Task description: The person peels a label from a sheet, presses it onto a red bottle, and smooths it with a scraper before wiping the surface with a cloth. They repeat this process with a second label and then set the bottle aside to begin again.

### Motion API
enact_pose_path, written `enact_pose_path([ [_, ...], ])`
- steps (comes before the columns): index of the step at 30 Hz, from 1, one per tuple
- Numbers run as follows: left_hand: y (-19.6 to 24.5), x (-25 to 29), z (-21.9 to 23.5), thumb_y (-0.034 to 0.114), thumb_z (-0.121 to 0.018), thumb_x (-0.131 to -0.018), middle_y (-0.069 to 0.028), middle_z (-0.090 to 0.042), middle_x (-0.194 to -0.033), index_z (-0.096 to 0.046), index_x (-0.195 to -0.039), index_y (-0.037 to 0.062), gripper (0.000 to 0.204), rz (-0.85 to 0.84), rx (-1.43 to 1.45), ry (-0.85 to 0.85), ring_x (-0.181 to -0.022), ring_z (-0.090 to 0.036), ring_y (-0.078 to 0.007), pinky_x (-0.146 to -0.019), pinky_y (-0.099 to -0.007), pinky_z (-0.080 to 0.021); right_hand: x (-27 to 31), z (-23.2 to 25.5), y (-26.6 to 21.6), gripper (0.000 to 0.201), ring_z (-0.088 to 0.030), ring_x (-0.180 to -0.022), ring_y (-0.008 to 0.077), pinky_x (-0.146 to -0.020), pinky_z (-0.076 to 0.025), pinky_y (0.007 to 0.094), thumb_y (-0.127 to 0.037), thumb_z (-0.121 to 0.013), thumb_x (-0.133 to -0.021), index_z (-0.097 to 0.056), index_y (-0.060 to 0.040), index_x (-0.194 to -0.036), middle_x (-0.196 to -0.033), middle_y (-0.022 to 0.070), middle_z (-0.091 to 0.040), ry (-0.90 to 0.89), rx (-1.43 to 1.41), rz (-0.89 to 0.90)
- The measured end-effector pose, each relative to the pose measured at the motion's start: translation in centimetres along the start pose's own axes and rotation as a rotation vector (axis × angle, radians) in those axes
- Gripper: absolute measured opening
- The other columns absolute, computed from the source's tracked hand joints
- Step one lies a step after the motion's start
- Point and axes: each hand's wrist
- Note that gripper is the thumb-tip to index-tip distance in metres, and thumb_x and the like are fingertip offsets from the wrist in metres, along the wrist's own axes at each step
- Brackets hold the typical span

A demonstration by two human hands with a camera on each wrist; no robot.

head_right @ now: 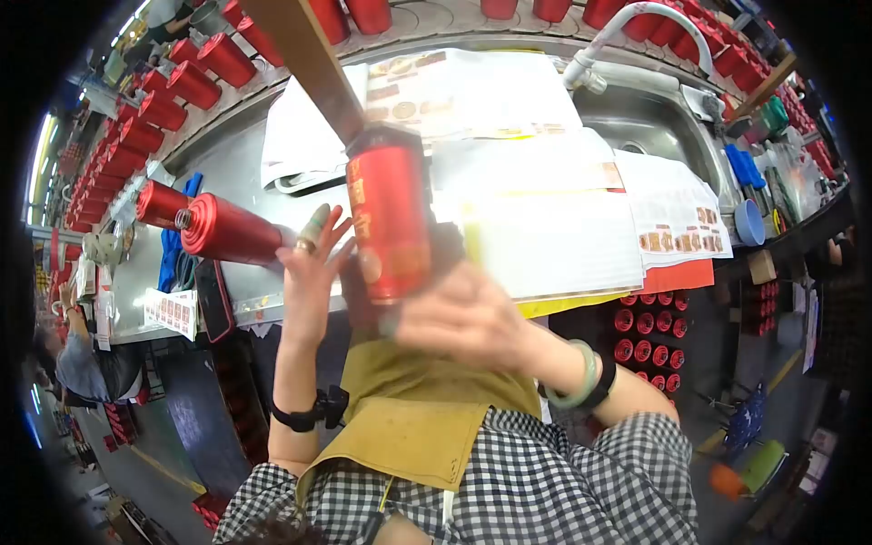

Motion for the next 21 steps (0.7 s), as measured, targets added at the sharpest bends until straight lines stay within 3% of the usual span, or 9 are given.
enact_pose_path([
  [3, 0.9, -3.1, -1.8, 0.064, -0.059, -0.099, -0.0260, -0.048, -0.151, -0.035, -0.152, -0.0136, 0.097, 0.099, 0.087, 0.098, -0.138, -0.053, -0.0290, -0.115, -0.0405, -0.044, 1.7, 1.3, -2.0, 0.020, -0.062, -0.084, 0.0197, -0.075, -0.049, 0.0330, -0.002, -0.071, -0.085, -0.072, -0.0097, -0.103, -0.096, 0.0034, -0.073, -0.046, -0.195, -0.271],
  [5, 1.6, -5.4, -3.1, 0.053, -0.065, -0.101, -0.0204, -0.064, -0.133, -0.051, -0.140, -0.0113, 0.076, 0.257, -0.109, -0.038, -0.118, -0.065, -0.0228, -0.105, -0.0368, -0.050, 1.3, 2.5, -2.6, 0.029, -0.065, -0.097, 0.0275, -0.087, -0.051, 0.0360, 0.005, -0.061, -0.088, -0.066, -0.0030, -0.115, -0.108, 0.0120, -0.068, 0.158, -0.410, -0.624],
  [7, 1.5, -5.9, -3.7, 0.042, -0.072, -0.098, -0.0140, -0.070, -0.117, -0.059, -0.129, -0.0080, 0.060, 0.307, -0.084, -0.037, -0.105, -0.069, -0.0183, -0.098, -0.0350, -0.054, 1.5, 4.4, -2.7, 0.045, -0.058, -0.096, 0.0229, -0.090, -0.046, 0.0341, 0.003, -0.061, -0.086, -0.055, -0.0020, -0.130, -0.106, 0.0106, -0.059, 0.211, -0.402, -0.796],
  [9, 2.1, -4.8, -5.1, 0.037, -0.077, -0.094, -0.0150, -0.069, -0.120, -0.058, -0.130, -0.0086, 0.061, 0.434, 0.094, -0.051, -0.107, -0.069, -0.0194, -0.097, -0.0345, -0.054, 0.9, 5.6, -2.5, 0.043, -0.049, -0.083, 0.0180, -0.079, -0.044, 0.0306, 0.000, -0.065, -0.087, -0.055, -0.0032, -0.129, -0.096, 0.0049, -0.051, 0.342, -0.315, -0.719],
  [11, 2.9, -2.5, -6.3, 0.030, -0.078, -0.093, -0.0152, -0.069, -0.121, -0.057, -0.132, -0.0080, 0.059, 0.385, 0.150, -0.193, -0.105, -0.070, -0.0207, -0.092, -0.0371, -0.057, 0.7, 6.5, -2.4, 0.041, -0.041, -0.075, 0.0132, -0.071, -0.039, 0.0271, -0.001, -0.068, -0.088, -0.055, -0.0038, -0.126, -0.090, -0.0001, -0.045, 0.506, -0.405, -0.790],
  [13, 4.0, -0.6, -8.4, 0.032, -0.088, -0.080, -0.0128, -0.071, -0.120, -0.057, -0.133, -0.0072, 0.073, 0.263, 0.027, -0.387, -0.104, -0.070, -0.0188, -0.094, -0.0347, -0.056, -0.9, 8.4, -1.7, 0.040, -0.040, -0.072, 0.0104, -0.068, -0.037, 0.0247, 0.000, -0.066, -0.094, -0.049, -0.0039, -0.130, -0.082, -0.0029, -0.041, 0.511, -0.372, -0.718],
  [15, 5.0, 0.4, -10.5, 0.026, -0.097, -0.062, -0.0122, -0.071, -0.119, -0.058, -0.133, -0.0074, 0.088, 0.177, -0.232, -0.525, -0.107, -0.069, -0.0193, -0.097, -0.0346, -0.055, -0.7, 9.2, -2.2, 0.036, -0.050, -0.076, 0.0138, -0.071, -0.044, 0.0279, -0.010, -0.072, -0.096, -0.052, -0.0054, -0.126, -0.085, 0.0015, -0.049, 0.471, -0.275, -0.665],
  [19, 6.1, 1.3, -15.4, 0.020, -0.098, -0.056, -0.0131, -0.071, -0.120, -0.059, -0.133, -0.0078, 0.091, 0.067, -0.356, -0.640, -0.108, -0.069, -0.0205, -0.100, -0.0363, -0.054, 3.1, 12.6, -4.9, 0.027, -0.062, -0.081, 0.0238, -0.074, -0.052, 0.0351, -0.016, -0.077, -0.092, -0.061, -0.0051, -0.111, -0.092, 0.0083, -0.062, 0.403, -0.086, -0.604],
  [21, 6.1, 1.2, -17.9, 0.019, -0.098, -0.056, -0.0142, -0.071, -0.121, -0.060, -0.132, -0.0077, 0.089, -0.045, -0.517, -0.842, -0.111, -0.069, -0.0205, -0.102, -0.0365, -0.053, 5.6, 15.5, -7.4, 0.025, -0.063, -0.078, 0.0277, -0.069, -0.053, 0.0371, -0.018, -0.080, -0.089, -0.064, -0.0046, -0.103, -0.091, 0.0098, -0.062, 0.298, -0.018, -0.626],
])
Point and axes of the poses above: each hand's wrist, its own x-axis away from the middle knuckle, its own z-axis out of the back of the hand, y = z × x
